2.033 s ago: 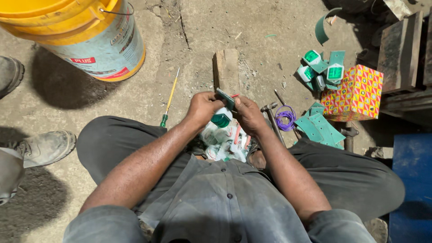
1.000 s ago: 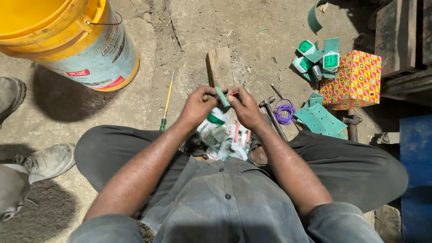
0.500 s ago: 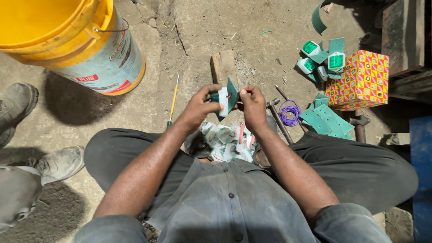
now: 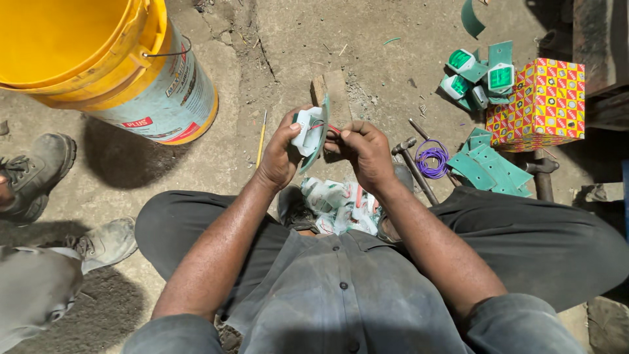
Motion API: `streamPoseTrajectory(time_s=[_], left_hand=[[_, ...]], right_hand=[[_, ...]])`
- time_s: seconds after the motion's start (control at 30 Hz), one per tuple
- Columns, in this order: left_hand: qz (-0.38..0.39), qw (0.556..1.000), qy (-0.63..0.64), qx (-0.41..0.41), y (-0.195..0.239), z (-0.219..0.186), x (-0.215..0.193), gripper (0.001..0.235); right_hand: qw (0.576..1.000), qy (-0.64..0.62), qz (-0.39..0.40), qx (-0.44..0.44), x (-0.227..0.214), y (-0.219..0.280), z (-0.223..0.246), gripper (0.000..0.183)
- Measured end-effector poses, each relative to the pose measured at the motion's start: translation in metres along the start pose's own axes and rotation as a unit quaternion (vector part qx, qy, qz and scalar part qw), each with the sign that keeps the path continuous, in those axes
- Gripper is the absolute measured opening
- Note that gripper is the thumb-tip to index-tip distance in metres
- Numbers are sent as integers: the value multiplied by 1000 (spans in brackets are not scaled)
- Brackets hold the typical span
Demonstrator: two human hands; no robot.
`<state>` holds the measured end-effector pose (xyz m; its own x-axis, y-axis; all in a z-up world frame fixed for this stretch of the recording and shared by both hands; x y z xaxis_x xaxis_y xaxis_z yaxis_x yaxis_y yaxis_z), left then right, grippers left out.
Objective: The person assembles small green and white plastic electrical components by hand, inserting wires and securing them with a hammer and screwdriver. The person works on the ground, handling each component individually and placing finished units aside.
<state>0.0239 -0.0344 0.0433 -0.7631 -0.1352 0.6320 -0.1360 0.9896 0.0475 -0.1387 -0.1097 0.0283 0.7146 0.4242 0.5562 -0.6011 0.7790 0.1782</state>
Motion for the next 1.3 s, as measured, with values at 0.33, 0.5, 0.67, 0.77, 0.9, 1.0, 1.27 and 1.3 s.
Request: streamPoseTrajectory(time_s=[0.33, 0.5, 0.67, 0.77, 0.9, 1.0, 1.27, 1.3], left_hand=[[-17, 1000, 3, -6, 5, 9, -9, 58], [-76, 997, 33, 8, 1, 17, -21, 53], [-133, 990, -34, 32, 2, 19, -29, 52], [-69, 997, -28, -7, 4, 18, -21, 54], [-40, 993, -100, -53, 6, 9, -10, 56], [0, 994, -93, -53, 4, 2, 1, 53], [-12, 998, -31, -47, 3, 3, -3, 53], [-22, 998, -34, -38, 1, 3, -6, 53]], right_hand=[[997, 75, -14, 10, -3, 0, -5, 16], [998, 50, -21, 33, -9, -4, -10, 19], [999, 36, 13, 24, -4, -2, -13, 21], [999, 28, 5, 18, -2, -2, -11, 23], [1000, -6, -1, 17, -2, -1, -7, 26], [1000, -27, 13, 6, -1, 0, -9, 27], [998, -21, 47, 22, -4, -7, -24, 27], [998, -8, 45, 37, -6, -8, -26, 26]])
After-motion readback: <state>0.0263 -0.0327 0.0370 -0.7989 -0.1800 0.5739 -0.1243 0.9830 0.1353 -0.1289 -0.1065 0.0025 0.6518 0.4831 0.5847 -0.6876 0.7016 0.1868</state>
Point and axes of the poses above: each hand's wrist, its own y-axis away from the middle knuckle, its own x-axis out of the palm, z = x × y, the point moved 5 cm from there along -y, towards the middle knuckle, and after that the axes turned 1 degree about -y, right-handed, at the moved point
